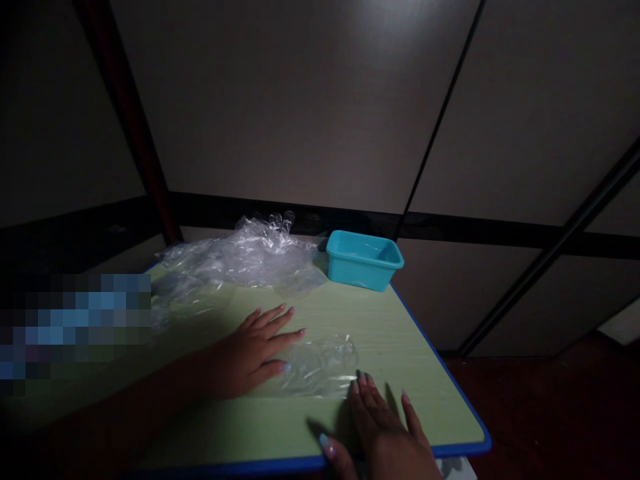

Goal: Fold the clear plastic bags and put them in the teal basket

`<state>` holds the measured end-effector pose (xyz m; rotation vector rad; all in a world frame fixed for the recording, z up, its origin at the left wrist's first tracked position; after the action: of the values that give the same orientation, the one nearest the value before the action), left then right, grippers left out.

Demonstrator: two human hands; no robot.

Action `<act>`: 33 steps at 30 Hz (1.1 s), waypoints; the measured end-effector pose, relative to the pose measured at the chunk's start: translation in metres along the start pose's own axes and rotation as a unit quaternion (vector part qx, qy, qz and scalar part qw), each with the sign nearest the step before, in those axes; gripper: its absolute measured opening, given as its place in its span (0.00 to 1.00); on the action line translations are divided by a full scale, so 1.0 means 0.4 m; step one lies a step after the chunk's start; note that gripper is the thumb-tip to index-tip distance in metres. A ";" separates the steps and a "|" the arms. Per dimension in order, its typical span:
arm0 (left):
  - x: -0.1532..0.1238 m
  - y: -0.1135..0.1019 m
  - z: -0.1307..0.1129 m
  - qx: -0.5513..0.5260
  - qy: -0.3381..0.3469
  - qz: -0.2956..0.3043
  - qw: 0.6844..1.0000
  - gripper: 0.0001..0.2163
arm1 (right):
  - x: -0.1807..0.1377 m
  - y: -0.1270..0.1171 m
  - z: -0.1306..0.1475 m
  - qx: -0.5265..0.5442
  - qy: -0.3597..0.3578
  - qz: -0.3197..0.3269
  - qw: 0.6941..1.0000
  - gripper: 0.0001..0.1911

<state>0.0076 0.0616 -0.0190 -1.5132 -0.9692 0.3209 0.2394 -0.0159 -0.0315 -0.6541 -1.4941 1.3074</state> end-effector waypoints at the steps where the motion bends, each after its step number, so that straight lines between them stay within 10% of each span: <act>1: 0.001 -0.004 -0.004 -0.006 0.004 -0.003 1.000 0.24 | -0.001 -0.001 -0.006 -0.007 0.013 -0.001 1.000 0.27; 10: 0.023 -0.062 -0.004 -0.164 0.025 -0.104 0.981 0.23 | 0.014 0.000 0.050 -0.001 -0.044 -0.014 0.999 0.34; 18: 0.032 -0.134 0.103 -0.460 -0.242 -0.341 0.783 0.23 | 0.063 0.042 0.182 0.070 -0.188 -0.059 0.978 0.42; 26: 0.044 -0.089 0.068 -0.224 -0.162 -0.217 0.936 0.12 | 0.066 0.061 0.184 0.079 -0.184 -0.019 0.980 0.42; 33: 0.039 -0.074 0.060 -0.133 -0.137 -0.153 0.970 0.10 | 0.046 0.052 0.141 0.059 -0.222 -0.043 0.972 0.40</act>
<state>-0.0108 0.0862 0.0082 -1.5535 -1.4945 0.1834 0.1773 -0.0164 -0.0400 -0.2219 -1.7594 1.5272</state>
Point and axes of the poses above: each hand's wrist, its own x-axis towards the middle knuckle, its own y-axis out of the palm, z = x × y, the point moved 4 cm from there along x, towards the middle knuckle, and after that the axes turned 13 degrees about -z, right-handed, at the moved point
